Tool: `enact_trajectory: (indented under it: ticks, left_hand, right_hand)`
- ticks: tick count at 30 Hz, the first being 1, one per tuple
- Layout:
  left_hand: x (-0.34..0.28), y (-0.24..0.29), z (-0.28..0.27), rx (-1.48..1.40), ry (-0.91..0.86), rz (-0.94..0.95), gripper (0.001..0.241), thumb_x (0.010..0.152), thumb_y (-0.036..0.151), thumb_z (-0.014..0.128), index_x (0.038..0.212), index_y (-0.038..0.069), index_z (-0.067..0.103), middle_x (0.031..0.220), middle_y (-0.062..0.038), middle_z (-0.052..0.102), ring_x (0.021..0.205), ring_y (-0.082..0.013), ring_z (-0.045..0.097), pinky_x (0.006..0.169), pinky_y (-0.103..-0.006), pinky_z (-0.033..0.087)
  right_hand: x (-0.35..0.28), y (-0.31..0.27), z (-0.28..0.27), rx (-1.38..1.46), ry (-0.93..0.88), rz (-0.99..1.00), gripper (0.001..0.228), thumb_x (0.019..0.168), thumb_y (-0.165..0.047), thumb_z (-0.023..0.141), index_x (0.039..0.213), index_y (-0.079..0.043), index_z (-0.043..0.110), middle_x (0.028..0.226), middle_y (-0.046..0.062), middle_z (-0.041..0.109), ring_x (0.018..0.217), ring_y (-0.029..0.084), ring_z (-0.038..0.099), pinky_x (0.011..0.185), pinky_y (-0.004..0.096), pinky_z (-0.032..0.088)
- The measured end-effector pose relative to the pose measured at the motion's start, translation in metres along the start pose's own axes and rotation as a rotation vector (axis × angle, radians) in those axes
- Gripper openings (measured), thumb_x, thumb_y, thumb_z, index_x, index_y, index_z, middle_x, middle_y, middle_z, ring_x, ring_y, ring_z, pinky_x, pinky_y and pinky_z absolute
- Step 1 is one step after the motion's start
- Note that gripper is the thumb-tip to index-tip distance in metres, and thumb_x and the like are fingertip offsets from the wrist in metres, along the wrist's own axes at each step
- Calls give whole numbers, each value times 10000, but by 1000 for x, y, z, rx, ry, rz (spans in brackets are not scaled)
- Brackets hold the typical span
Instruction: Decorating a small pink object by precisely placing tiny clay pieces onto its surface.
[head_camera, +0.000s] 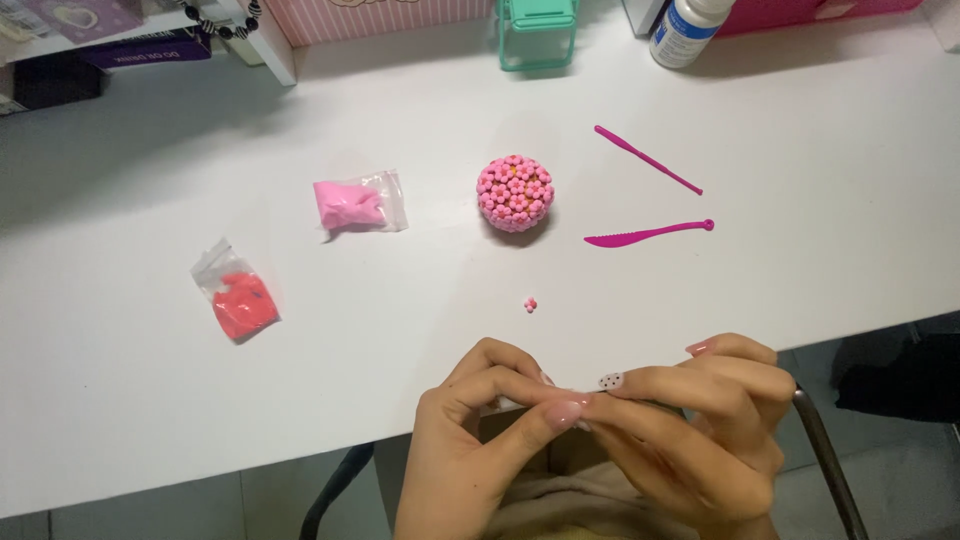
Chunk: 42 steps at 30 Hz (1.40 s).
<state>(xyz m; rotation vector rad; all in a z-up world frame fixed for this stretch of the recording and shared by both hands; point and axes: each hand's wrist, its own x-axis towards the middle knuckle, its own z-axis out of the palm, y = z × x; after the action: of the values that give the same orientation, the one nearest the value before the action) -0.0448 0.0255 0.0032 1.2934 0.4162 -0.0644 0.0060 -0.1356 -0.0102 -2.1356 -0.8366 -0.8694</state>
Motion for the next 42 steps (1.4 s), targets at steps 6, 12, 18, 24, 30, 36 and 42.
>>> enact_trajectory:
  ticks: [6,12,18,24,30,36,42]
  left_hand:
    - [1,-4,-2,-43,13,-36,112,796,92,875,701,73,818,813,-13,652,710,-139,658,681,-257,542]
    - [1,-10,-4,-44,-13,2,111,806,111,866,716,98,803,846,-7,660,762,-124,647,734,-251,539]
    - [2,-8,-5,-40,-9,31,92,822,123,853,736,116,824,815,2,647,749,-122,667,755,-252,564]
    - [3,-18,-5,-50,6,110,53,832,102,841,786,104,816,846,-15,639,776,-118,657,751,-243,557]
    - [4,-12,-6,15,87,148,59,874,127,788,823,101,804,920,-19,661,854,-132,671,773,-251,542]
    - [14,-4,-9,247,270,363,177,965,192,661,938,110,816,958,-11,662,919,-118,656,774,-235,510]
    - [29,-8,-16,463,376,462,93,946,181,695,909,121,755,978,-12,626,941,-140,632,758,-252,548]
  right_hand:
    - [-6,7,0,236,-107,70,139,810,-240,806,920,-174,753,1028,38,681,984,195,477,780,309,479]
    - [-2,7,-2,295,-149,91,135,799,-245,810,915,-190,766,1005,19,697,981,192,458,802,324,454]
    - [-3,4,0,240,-125,72,76,827,-219,796,890,-208,755,944,-52,686,962,174,438,889,355,456]
    - [-12,-2,7,169,-39,115,69,834,-236,782,861,-187,741,928,-50,648,965,185,452,918,362,509]
    - [-21,3,6,422,-2,641,59,943,-111,691,936,-55,708,1043,119,622,1009,193,612,912,273,509]
    - [-17,9,4,469,54,794,73,1018,-106,644,987,-60,691,1057,90,626,1036,171,617,978,269,524]
    - [-20,13,3,531,93,815,117,1020,-169,638,939,-89,665,982,47,603,991,148,592,942,268,544]
